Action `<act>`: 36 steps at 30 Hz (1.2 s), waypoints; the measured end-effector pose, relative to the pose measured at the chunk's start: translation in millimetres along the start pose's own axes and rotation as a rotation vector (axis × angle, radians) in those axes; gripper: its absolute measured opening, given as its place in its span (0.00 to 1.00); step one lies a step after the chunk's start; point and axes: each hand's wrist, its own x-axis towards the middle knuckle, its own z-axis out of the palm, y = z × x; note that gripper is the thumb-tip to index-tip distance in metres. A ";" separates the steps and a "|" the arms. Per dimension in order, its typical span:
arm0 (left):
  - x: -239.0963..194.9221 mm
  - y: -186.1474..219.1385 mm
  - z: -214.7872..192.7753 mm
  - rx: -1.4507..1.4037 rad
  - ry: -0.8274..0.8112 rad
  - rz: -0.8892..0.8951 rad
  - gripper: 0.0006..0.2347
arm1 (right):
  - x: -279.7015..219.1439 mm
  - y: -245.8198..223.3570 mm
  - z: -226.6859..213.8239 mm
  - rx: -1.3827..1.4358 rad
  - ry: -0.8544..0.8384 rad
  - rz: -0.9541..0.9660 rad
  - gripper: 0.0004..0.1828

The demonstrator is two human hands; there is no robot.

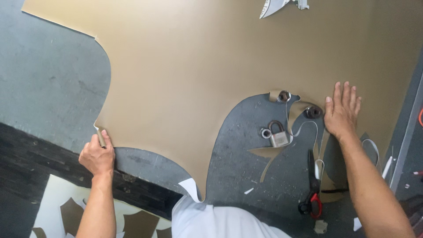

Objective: The person places a newspaper template on a large sheet of cardboard, secures it with weights, and uses a ruler and pencil to mark a cutting line. They then use scissors to cut the cardboard along the marked line, producing a shaped piece.

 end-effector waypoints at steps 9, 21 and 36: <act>-23.7 -27.9 -3.5 -0.061 -0.041 -0.156 0.22 | -22.5 5.6 1.0 0.059 0.011 -0.035 0.36; -172.5 -94.0 -19.1 -0.341 0.118 -0.597 0.14 | -87.9 -123.8 -3.7 0.400 0.284 -0.257 0.27; 126.6 311.5 23.9 -1.024 -0.186 0.620 0.17 | -236.8 -263.2 37.1 0.531 0.417 0.155 0.21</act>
